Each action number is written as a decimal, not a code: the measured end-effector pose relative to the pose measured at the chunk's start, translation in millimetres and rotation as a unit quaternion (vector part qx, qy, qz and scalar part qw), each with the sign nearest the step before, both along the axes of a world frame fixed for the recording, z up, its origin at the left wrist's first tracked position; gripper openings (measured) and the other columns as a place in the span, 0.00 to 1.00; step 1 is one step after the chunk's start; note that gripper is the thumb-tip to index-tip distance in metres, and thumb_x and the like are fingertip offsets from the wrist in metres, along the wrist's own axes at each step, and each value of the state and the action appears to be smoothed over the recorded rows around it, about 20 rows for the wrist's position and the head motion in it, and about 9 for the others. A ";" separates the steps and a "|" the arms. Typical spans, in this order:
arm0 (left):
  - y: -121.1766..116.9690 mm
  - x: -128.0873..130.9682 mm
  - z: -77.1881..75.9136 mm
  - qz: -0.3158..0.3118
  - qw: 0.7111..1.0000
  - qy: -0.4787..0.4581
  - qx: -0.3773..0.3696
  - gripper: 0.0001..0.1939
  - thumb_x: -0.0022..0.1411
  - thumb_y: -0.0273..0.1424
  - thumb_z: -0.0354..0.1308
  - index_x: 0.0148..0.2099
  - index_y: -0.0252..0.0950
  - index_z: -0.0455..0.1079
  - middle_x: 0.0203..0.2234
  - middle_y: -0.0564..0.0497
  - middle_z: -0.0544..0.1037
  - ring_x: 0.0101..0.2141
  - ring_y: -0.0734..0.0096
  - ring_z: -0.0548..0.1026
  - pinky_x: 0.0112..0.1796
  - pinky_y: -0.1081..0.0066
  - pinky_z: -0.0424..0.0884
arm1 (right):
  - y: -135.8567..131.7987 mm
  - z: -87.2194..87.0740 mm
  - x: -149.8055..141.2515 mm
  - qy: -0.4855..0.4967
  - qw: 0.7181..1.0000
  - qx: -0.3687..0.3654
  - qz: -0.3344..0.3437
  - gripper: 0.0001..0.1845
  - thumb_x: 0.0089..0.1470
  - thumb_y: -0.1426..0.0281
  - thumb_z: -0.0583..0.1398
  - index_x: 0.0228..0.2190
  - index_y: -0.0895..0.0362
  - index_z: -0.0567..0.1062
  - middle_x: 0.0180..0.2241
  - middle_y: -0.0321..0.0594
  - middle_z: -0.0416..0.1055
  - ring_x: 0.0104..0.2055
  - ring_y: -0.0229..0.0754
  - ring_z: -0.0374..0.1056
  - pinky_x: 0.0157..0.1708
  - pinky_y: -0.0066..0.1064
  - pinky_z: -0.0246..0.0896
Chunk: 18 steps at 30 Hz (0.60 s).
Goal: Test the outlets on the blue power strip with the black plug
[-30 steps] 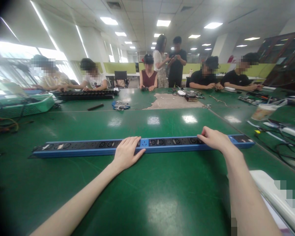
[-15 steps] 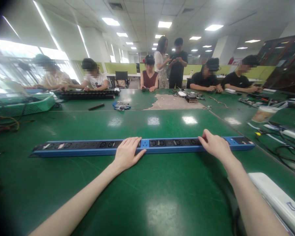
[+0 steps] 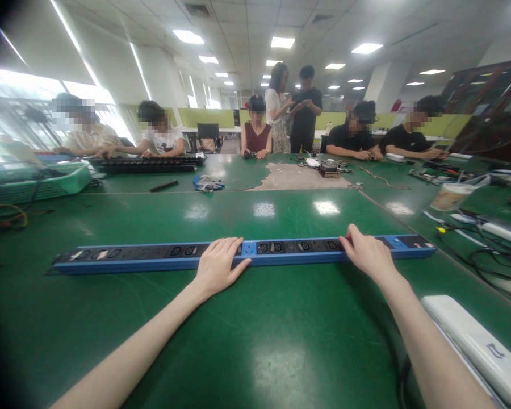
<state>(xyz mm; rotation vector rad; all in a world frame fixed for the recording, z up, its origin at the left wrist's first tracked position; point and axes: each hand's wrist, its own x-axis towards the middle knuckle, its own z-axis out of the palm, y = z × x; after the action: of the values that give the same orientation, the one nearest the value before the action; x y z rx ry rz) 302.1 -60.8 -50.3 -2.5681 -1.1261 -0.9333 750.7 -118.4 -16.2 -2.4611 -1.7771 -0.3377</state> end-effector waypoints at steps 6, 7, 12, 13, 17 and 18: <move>-1.0 0.6 0.5 0.004 1.000 -0.003 0.002 0.29 0.69 0.48 0.53 0.64 0.35 0.67 0.56 0.39 0.75 0.56 0.50 0.73 0.59 0.51 0.66 | 0.5 2.0 -1.8 0.008 1.000 -0.008 0.003 0.30 0.65 0.43 0.44 0.44 0.53 0.68 0.31 0.46 0.72 0.31 0.48 0.69 0.32 0.34 0.54; -1.2 0.6 0.7 0.005 1.000 -0.003 0.002 0.29 0.69 0.48 0.53 0.64 0.35 0.67 0.56 0.39 0.75 0.56 0.50 0.73 0.59 0.51 0.66 | -0.7 1.6 -3.3 0.004 1.000 -0.001 -0.003 0.30 0.65 0.43 0.43 0.44 0.54 0.68 0.31 0.47 0.72 0.31 0.49 0.69 0.32 0.34 0.54; -2.4 0.8 2.6 0.005 1.000 -0.002 0.000 0.29 0.69 0.48 0.54 0.64 0.34 0.67 0.56 0.39 0.75 0.56 0.51 0.73 0.59 0.51 0.66 | -5.6 -0.4 -9.5 0.002 1.000 0.009 -0.017 0.31 0.65 0.43 0.42 0.45 0.54 0.68 0.30 0.46 0.72 0.31 0.48 0.69 0.33 0.34 0.55; -2.6 0.8 2.7 0.004 1.000 -0.003 0.000 0.29 0.69 0.48 0.54 0.64 0.34 0.67 0.56 0.39 0.75 0.56 0.51 0.73 0.59 0.51 0.66 | -6.1 -0.8 -9.8 0.006 1.000 0.010 -0.018 0.31 0.65 0.42 0.43 0.45 0.53 0.68 0.31 0.46 0.72 0.31 0.48 0.69 0.33 0.34 0.55; -2.9 0.6 2.2 0.000 1.000 -0.007 0.004 0.29 0.69 0.48 0.53 0.64 0.35 0.67 0.56 0.39 0.75 0.56 0.50 0.73 0.59 0.50 0.66 | -8.7 -3.5 -9.2 0.037 0.999 0.029 -0.026 0.32 0.64 0.41 0.43 0.46 0.53 0.67 0.33 0.47 0.74 0.34 0.49 0.70 0.35 0.35 0.57; -2.8 0.4 2.0 -0.002 1.000 -0.009 0.005 0.29 0.70 0.48 0.53 0.64 0.35 0.67 0.56 0.38 0.75 0.56 0.50 0.73 0.59 0.50 0.66 | -9.1 -3.7 -8.7 0.049 0.998 0.030 -0.033 0.33 0.63 0.40 0.44 0.47 0.53 0.67 0.34 0.47 0.74 0.34 0.49 0.70 0.35 0.36 0.57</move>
<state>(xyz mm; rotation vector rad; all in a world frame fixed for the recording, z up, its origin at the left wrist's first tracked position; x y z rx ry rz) 302.5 -63.6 -48.3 -2.5601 -1.1200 -0.9609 742.1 -127.5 -19.9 -2.4540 -1.6273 -0.2658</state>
